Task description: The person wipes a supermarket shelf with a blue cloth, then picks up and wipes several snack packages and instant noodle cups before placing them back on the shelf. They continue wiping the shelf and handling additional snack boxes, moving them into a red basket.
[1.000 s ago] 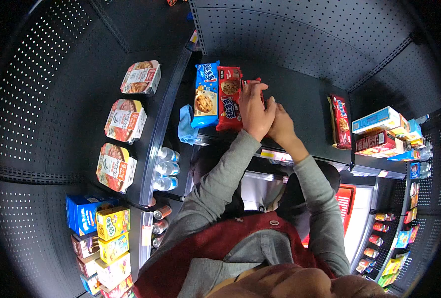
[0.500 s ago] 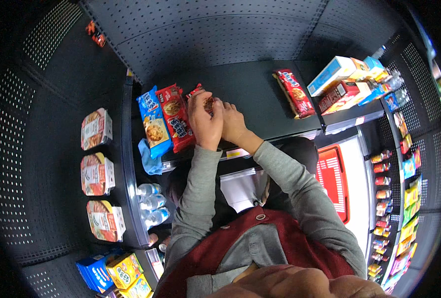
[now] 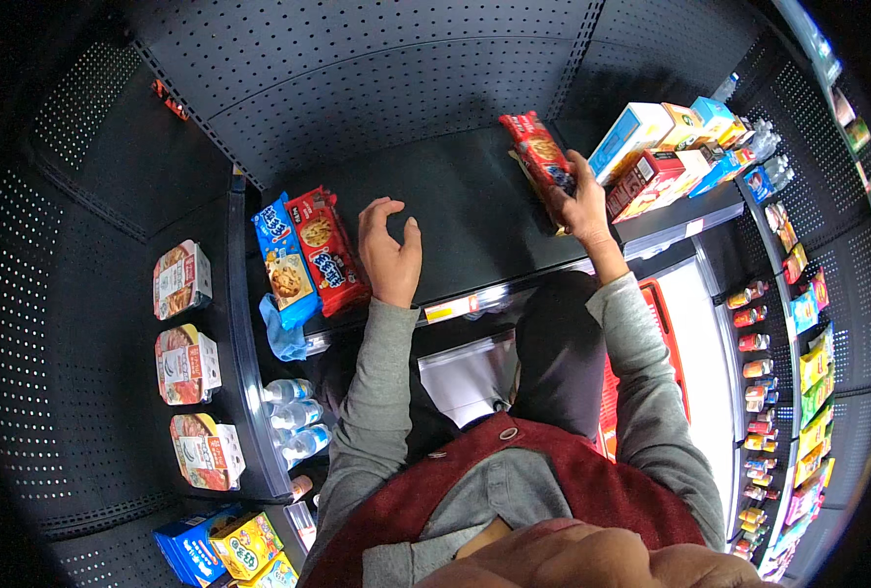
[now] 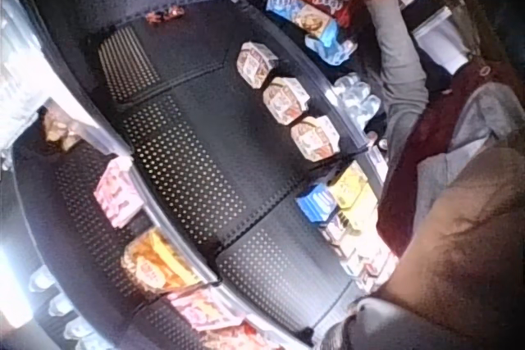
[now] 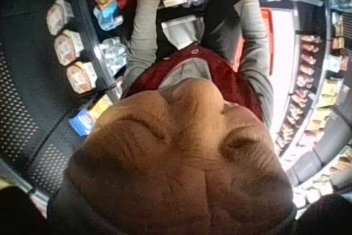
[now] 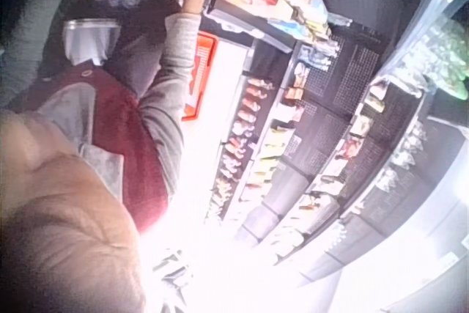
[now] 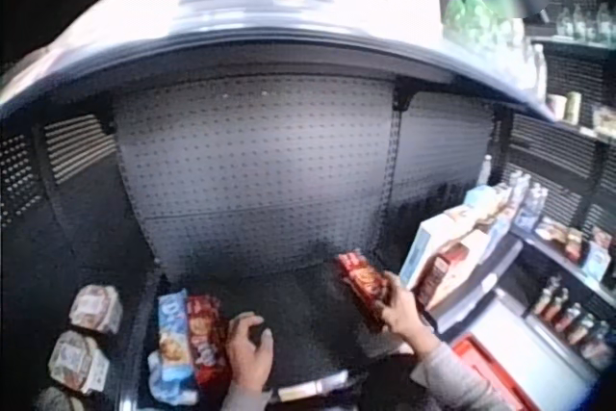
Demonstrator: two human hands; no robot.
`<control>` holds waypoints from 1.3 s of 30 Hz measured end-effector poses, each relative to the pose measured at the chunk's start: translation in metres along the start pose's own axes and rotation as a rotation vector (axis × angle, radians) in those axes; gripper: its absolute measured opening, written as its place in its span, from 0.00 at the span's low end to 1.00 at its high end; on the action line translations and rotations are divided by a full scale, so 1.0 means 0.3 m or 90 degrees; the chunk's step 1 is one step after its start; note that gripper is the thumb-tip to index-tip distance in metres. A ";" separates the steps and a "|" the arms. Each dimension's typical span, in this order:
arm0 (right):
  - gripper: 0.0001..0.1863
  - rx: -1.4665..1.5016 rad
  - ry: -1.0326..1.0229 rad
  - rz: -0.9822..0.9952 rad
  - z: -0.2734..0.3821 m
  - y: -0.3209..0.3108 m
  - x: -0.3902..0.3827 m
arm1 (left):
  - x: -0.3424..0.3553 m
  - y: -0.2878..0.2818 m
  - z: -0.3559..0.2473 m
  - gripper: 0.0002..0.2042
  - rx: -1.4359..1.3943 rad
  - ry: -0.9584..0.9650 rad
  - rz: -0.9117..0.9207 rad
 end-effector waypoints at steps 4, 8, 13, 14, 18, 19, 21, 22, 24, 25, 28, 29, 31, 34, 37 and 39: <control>0.40 -0.122 0.037 -0.018 -0.102 -0.009 0.006 | -0.007 0.014 0.000 0.13 -0.007 -0.003 0.018; 0.41 -0.205 0.061 0.013 -0.152 0.029 -0.018 | -0.004 0.019 0.011 0.12 0.015 0.007 0.024; 0.40 -0.201 0.017 -0.018 -0.149 0.032 -0.031 | -0.008 0.022 0.019 0.12 0.010 0.000 0.032; 0.41 -0.192 0.017 -0.017 -0.149 0.032 -0.032 | -0.009 0.022 0.018 0.12 0.010 -0.002 0.031; 0.42 -0.217 -0.007 -0.012 -0.140 0.039 -0.031 | -0.009 0.019 0.006 0.12 -0.011 -0.002 0.028; 0.43 -0.227 -0.012 -0.015 -0.135 0.041 -0.032 | -0.008 0.020 0.002 0.12 -0.009 -0.003 0.031; 0.45 -0.263 0.000 -0.009 -0.130 0.045 -0.027 | -0.006 0.019 -0.004 0.12 -0.012 -0.005 0.028; 0.45 -0.287 -0.003 -0.006 -0.124 0.048 -0.030 | -0.005 0.018 -0.006 0.12 -0.010 -0.001 0.026; 0.47 -0.336 -0.022 -0.019 -0.105 0.048 -0.030 | -0.002 0.016 -0.009 0.13 -0.006 0.009 0.020; 0.48 -0.356 -0.010 -0.006 -0.103 0.050 -0.022 | -0.001 0.016 -0.010 0.13 -0.009 0.013 0.015; 0.50 -0.409 0.040 0.060 -0.105 0.063 -0.005 | -0.001 0.015 -0.007 0.12 -0.012 0.013 0.011; 0.50 -0.405 0.054 0.067 -0.105 0.065 0.006 | -0.002 0.014 -0.005 0.12 -0.015 0.013 0.009; 0.50 -0.405 0.081 0.083 -0.108 0.068 0.015 | -0.005 0.012 -0.004 0.12 -0.020 0.015 0.007; 0.49 -0.421 0.096 0.102 -0.104 0.076 0.028 | -0.006 0.009 0.001 0.12 -0.017 0.019 0.007; 0.49 -0.429 0.128 0.116 -0.094 0.083 0.033 | -0.006 0.007 0.006 0.13 -0.002 0.019 0.011; 0.50 -0.435 0.159 0.123 -0.086 0.087 0.034 | -0.006 0.004 0.004 0.13 0.003 0.029 0.003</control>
Point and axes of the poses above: each hand's wrist, its own x-axis towards the middle knuckle, its own y-axis out of the palm, z = x × y, the point moved 5 cm from there along x, towards the middle knuckle, and after that the axes turned 4 degrees about y, right-handed, at the moved point
